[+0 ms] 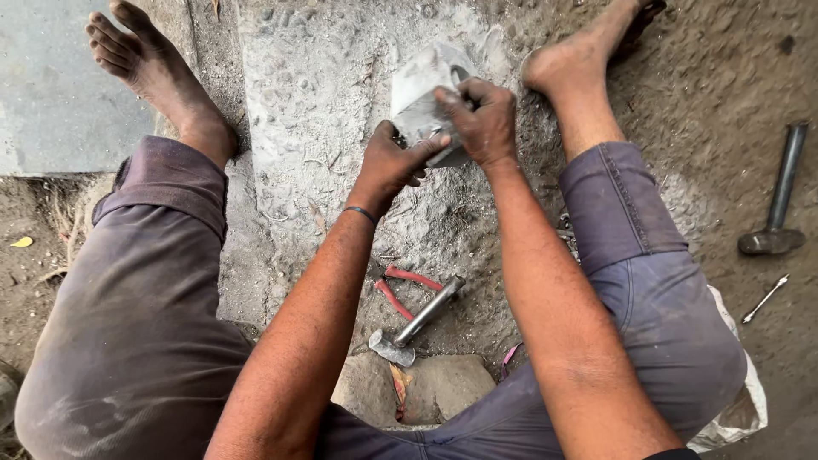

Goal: The person sits on the ground and uses a hammer and chisel to shape a metal object placed on a concrete block. They repeatedly strike the chisel to refine the metal piece, occasionally using pliers to adjust its position.

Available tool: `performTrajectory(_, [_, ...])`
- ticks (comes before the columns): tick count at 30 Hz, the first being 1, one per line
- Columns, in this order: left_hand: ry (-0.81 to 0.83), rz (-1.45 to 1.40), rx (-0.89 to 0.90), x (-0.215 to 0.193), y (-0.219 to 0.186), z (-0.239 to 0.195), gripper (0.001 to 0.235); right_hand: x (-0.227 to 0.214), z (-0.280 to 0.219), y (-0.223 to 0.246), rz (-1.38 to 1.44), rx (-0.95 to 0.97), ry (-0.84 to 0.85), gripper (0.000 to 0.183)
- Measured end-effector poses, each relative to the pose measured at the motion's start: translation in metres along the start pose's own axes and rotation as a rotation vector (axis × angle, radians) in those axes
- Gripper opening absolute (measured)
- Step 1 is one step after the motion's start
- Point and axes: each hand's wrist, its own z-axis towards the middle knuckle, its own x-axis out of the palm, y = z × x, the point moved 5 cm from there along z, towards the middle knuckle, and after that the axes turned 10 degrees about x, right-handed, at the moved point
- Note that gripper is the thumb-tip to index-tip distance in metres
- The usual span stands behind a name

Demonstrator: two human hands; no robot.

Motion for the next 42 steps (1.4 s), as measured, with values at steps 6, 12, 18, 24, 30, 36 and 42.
performTrajectory(6, [-0.063,0.123,0.088,-0.006,-0.014,-0.002,0.048,0.001,-0.010,0.019,-0.014,-0.080,-0.030,0.046])
performTrajectory(12, [-0.130,-0.130,-0.020,-0.006,0.008,0.003,0.037,-0.005,-0.003,0.017,0.019,-0.016,0.008,0.044])
performTrajectory(18, [-0.096,-0.232,-0.078,-0.009,0.006,0.012,0.027,-0.007,-0.002,0.013,0.102,-0.027,0.038,0.044])
performTrajectory(24, [-0.028,-0.051,-0.131,-0.004,-0.009,0.008,0.046,-0.004,-0.003,0.012,0.080,-0.036,0.014,0.047])
performTrajectory(30, [0.016,-0.334,-0.160,-0.006,0.012,0.008,0.033,-0.001,-0.007,0.011,0.010,-0.069,-0.011,0.045])
performTrajectory(36, [-0.040,-0.383,-0.206,-0.006,0.030,0.011,0.020,-0.001,-0.012,0.021,-0.021,-0.132,-0.034,0.051])
performTrajectory(42, [-0.111,-0.379,-0.121,-0.008,0.031,0.003,0.019,0.002,-0.009,0.013,-0.022,-0.120,-0.029,0.050])
